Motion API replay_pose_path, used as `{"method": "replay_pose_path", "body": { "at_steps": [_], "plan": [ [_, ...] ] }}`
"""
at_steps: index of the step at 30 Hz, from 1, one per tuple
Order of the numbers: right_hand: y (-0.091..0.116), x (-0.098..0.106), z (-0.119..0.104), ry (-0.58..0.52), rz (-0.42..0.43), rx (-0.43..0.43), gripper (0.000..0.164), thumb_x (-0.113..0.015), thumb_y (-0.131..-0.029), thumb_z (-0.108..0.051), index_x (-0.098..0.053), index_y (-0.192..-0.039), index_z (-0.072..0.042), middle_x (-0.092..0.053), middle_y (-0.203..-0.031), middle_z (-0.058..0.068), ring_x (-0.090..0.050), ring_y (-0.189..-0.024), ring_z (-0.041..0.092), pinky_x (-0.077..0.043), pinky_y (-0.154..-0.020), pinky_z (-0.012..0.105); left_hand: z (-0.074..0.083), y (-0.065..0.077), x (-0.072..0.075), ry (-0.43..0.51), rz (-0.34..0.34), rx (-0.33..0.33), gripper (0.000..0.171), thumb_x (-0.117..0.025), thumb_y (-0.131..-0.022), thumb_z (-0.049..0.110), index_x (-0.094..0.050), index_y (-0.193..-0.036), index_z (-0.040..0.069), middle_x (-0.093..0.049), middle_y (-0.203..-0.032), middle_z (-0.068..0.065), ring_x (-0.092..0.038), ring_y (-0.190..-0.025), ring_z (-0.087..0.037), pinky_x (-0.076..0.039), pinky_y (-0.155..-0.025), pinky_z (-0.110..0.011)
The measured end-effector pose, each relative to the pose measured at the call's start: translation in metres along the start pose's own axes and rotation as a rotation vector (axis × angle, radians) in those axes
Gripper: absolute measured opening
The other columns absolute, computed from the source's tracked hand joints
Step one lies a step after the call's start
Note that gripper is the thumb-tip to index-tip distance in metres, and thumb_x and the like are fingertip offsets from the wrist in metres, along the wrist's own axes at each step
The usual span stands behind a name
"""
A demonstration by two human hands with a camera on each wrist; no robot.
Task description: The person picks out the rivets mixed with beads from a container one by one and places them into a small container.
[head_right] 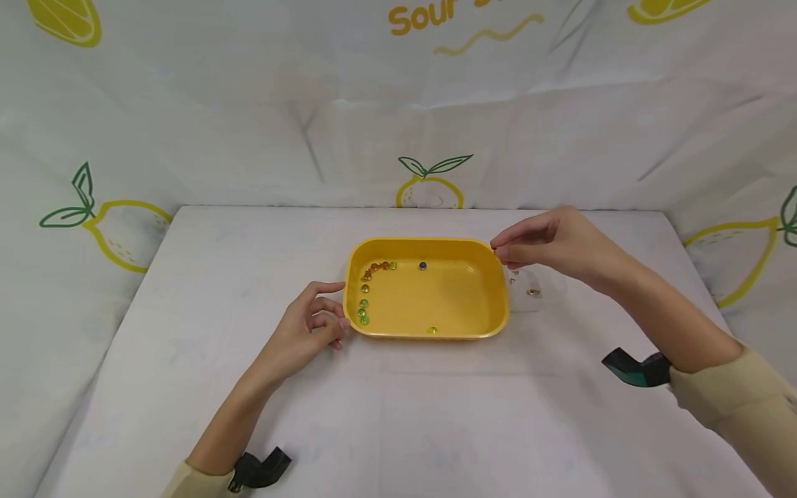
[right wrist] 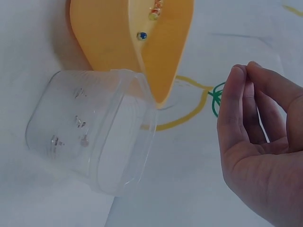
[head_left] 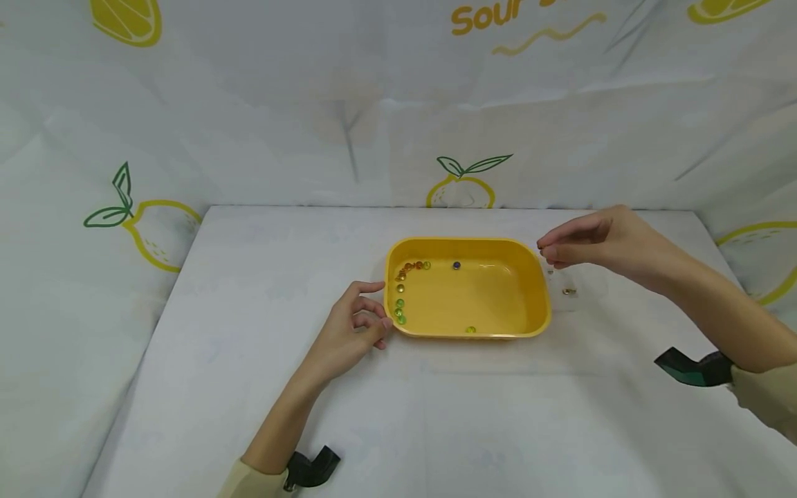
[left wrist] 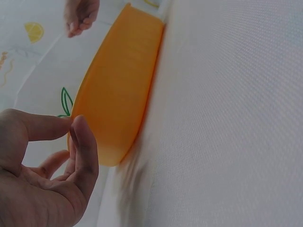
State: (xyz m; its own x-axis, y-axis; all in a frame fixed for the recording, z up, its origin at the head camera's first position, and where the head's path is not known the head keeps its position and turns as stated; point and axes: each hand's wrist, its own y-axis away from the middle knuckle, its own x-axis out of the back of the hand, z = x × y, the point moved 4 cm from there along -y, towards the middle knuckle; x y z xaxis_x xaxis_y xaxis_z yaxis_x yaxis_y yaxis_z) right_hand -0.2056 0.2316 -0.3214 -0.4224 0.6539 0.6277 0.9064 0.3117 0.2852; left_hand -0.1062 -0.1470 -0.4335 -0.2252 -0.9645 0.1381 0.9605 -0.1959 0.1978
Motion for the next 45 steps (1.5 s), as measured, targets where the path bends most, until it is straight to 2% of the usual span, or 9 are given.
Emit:
{"method": "replay_pose_path", "body": {
  "at_steps": [5,12,19,24,28,38,45],
  "plan": [
    [0.005,0.005,0.011,-0.007,-0.002,0.01,0.029,-0.077,-0.103,-0.029,-0.08,-0.126,-0.013,-0.084,-0.109,-0.011,-0.081,-0.097,0.016,-0.064,-0.087,0.018,0.001,0.0,0.0,0.001,0.0,-0.002,0.061,-0.072,-0.099,0.0,-0.05,-0.154,0.014,-0.065,-0.114,-0.017,-0.071,-0.078,-0.021,-0.067,-0.072,-0.028],
    [0.009,0.011,0.028,-0.013,-0.008,0.015,0.028,-0.075,-0.104,-0.023,-0.079,-0.127,-0.008,-0.085,-0.106,-0.006,-0.081,-0.097,0.014,-0.064,-0.085,0.018,0.002,0.0,0.0,0.0,-0.002,-0.005,0.061,-0.072,-0.099,0.0,-0.05,-0.154,0.013,-0.065,-0.114,-0.017,-0.071,-0.078,-0.021,-0.067,-0.072,-0.029],
    [0.009,0.014,0.044,-0.025,-0.042,0.001,0.031,-0.073,-0.105,-0.019,-0.076,-0.13,-0.001,-0.084,-0.106,-0.01,-0.082,-0.097,0.014,-0.066,-0.085,0.019,0.002,0.0,0.0,0.002,-0.001,-0.015,0.061,-0.072,-0.099,-0.001,-0.05,-0.154,0.012,-0.065,-0.113,-0.017,-0.071,-0.08,-0.025,-0.067,-0.071,-0.029],
    [0.007,0.017,0.057,-0.003,-0.065,-0.031,0.034,-0.073,-0.105,-0.023,-0.075,-0.131,-0.001,-0.084,-0.108,-0.011,-0.083,-0.098,0.013,-0.064,-0.085,0.016,0.003,0.001,-0.001,-0.004,0.001,-0.01,0.061,-0.072,-0.099,-0.001,-0.049,-0.154,0.013,-0.065,-0.114,-0.017,-0.071,-0.078,-0.022,-0.067,-0.072,-0.029],
    [0.005,0.02,0.066,-0.012,-0.078,-0.068,0.034,-0.073,-0.105,-0.025,-0.075,-0.132,-0.003,-0.084,-0.109,-0.01,-0.083,-0.098,0.012,-0.062,-0.085,0.014,0.002,0.0,0.0,-0.001,-0.002,-0.02,0.061,-0.072,-0.099,-0.001,-0.049,-0.154,0.012,-0.065,-0.113,-0.017,-0.072,-0.08,-0.026,-0.067,-0.071,-0.029],
    [0.002,0.019,0.075,-0.016,-0.083,-0.086,0.035,-0.075,-0.104,-0.024,-0.075,-0.131,-0.001,-0.084,-0.108,-0.007,-0.083,-0.095,0.015,-0.064,-0.084,0.016,0.001,0.0,0.0,0.006,-0.002,-0.02,0.061,-0.072,-0.098,-0.001,-0.05,-0.153,0.012,-0.065,-0.113,-0.017,-0.073,-0.083,-0.033,-0.068,-0.072,-0.03],
    [0.001,0.019,0.078,-0.017,-0.071,-0.073,0.034,-0.074,-0.104,-0.021,-0.075,-0.128,0.003,-0.085,-0.104,-0.003,-0.083,-0.092,0.018,-0.069,-0.081,0.027,0.002,0.0,0.0,0.003,-0.001,-0.015,0.061,-0.072,-0.098,-0.001,-0.05,-0.153,0.013,-0.065,-0.113,-0.017,-0.072,-0.081,-0.03,-0.068,-0.071,-0.03]
  ]
}}
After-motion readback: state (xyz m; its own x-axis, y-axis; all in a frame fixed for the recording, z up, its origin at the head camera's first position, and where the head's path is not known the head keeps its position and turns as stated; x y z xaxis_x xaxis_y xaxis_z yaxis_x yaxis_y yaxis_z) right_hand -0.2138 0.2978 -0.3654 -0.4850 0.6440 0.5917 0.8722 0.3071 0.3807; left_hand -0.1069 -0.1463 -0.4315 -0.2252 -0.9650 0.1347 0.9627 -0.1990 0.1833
